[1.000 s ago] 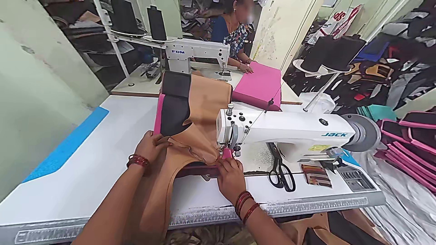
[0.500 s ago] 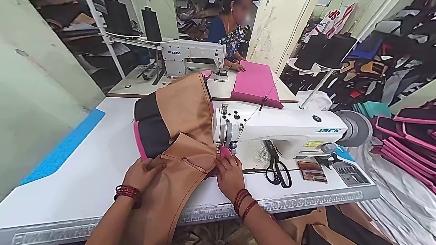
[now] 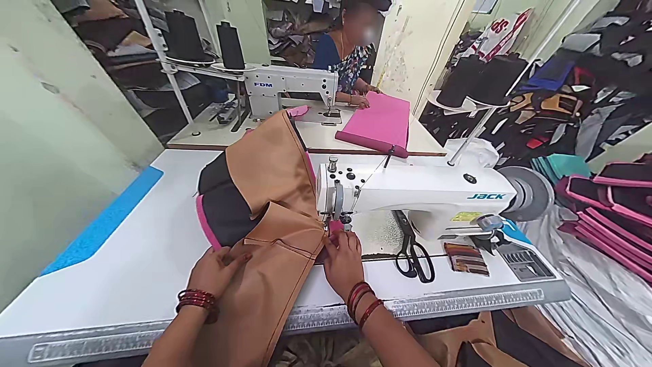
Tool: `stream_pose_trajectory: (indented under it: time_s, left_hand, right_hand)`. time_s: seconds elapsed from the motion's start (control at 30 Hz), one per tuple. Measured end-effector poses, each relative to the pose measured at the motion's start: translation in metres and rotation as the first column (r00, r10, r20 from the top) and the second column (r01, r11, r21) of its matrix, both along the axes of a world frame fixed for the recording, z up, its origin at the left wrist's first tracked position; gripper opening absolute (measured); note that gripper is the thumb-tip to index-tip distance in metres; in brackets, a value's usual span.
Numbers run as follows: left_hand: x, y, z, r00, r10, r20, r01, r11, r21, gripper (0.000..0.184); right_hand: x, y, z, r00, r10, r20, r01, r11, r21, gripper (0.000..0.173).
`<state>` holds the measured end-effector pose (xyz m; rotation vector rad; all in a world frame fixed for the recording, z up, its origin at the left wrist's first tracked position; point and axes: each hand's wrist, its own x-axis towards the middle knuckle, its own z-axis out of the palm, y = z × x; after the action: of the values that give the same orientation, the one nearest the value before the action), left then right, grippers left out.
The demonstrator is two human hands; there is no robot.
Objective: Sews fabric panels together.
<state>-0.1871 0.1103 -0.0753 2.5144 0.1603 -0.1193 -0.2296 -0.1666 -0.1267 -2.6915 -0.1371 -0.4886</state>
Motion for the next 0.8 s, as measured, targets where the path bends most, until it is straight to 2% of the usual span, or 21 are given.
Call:
stream_pose_trajectory:
  time_s: [0.4, 0.57, 0.67, 0.8]
  left_hand:
    - [-0.036, -0.018, 0.001, 1.0, 0.03, 0.003, -0.03, 0.998, 0.049, 0.043]
    - [-0.068, -0.032, 0.005, 0.993, -0.01, -0.114, 0.023, 0.992, 0.12, 0.046]
    - [-0.092, -0.044, 0.012, 0.977, -0.07, -0.2, 0.106, 0.979, 0.175, 0.047]
    - [-0.094, -0.057, 0.04, 0.896, -0.094, -0.434, 0.244, 0.921, 0.304, 0.047]
  right_hand:
    - [0.005, -0.003, 0.007, 0.972, -0.053, -0.229, 0.06, 0.998, 0.027, 0.048]
    - [0.005, -0.005, 0.01, 0.967, -0.071, -0.246, 0.088, 0.994, 0.058, 0.048]
    - [0.004, -0.005, 0.011, 0.964, -0.081, -0.253, 0.105, 0.991, 0.085, 0.048]
    - [0.004, -0.006, 0.008, 0.972, -0.092, -0.218, 0.119, 0.986, 0.113, 0.046]
